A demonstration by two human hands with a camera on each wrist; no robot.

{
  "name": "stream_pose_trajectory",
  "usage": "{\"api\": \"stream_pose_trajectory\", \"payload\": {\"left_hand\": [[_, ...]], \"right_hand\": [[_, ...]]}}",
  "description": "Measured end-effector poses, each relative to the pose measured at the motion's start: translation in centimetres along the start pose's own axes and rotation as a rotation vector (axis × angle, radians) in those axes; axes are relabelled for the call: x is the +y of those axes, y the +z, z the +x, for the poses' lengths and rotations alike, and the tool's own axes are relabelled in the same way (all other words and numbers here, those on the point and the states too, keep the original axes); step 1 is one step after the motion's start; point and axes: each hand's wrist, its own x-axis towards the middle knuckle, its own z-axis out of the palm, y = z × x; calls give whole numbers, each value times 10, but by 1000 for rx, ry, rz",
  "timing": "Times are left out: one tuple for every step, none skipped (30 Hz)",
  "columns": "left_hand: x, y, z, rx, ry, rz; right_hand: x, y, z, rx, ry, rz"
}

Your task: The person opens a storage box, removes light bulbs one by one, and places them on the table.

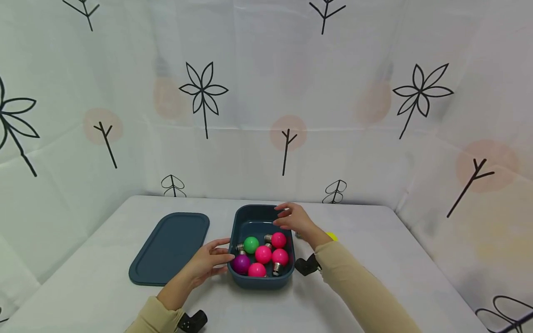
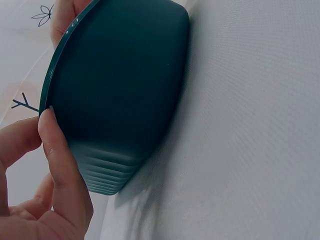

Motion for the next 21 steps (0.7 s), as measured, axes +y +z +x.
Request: {"api": "stream_pose_trajectory", "payload": {"left_hand": [[0,0,0,0,-1,0],[0,0,0,-1,0,0],[0,0,0,-2,0,-1],[0,0,0,-3,0,-2],[-1,-1,0,-3,0,-3],[-1,-1,1,-4,0,-3],[-1,-1,1,-4,-1,-4],[-1,-1,1,-4,-1,-5],[-1,-1,2,-3,-2,-5],[-1,-1,2,-2,-2,-5],[-1,0,2,-1,-2,-5],[-1,0,2,0,-2,-4],[-1,0,2,0,-3,-4],[-1,0,3,0,-2,-2],[-1,0,3,0,-2,-2],[-1,0,3,0,-2,-1],[-1,0,3,-2,-1,0],[-1,0,3,-4,0,-1],[-2,0,3,-5,0,-2],[-2,0,3,-5,0,-3],[-2,0,3,-4,-1,-4]], "right_hand": [[-1,2,0,-8,-3,5],[-1,4,1,-14,-6,11],[-1,5,2,-22,-9,15],[-2,7,2,-33,-13,17],[-2,9,2,-45,-16,25],[-3,11,3,-50,-14,37],[-3,12,3,-58,-17,38],[-4,14,4,-65,-20,39],[-5,15,4,-73,-25,40],[-5,17,5,-83,-29,42],[-6,19,6,-88,-32,44],[-6,20,7,-92,-35,43],[-6,22,7,-96,-35,43],[-6,23,8,-101,-36,43],[-6,25,9,-106,-37,45],[-5,27,10,-110,-38,45],[-4,28,11,-114,-39,46],[-3,30,12,-116,-37,49],[-3,32,13,-120,-36,48],[-2,34,14,-125,-38,43],[-1,35,15,-130,-40,40]]}}
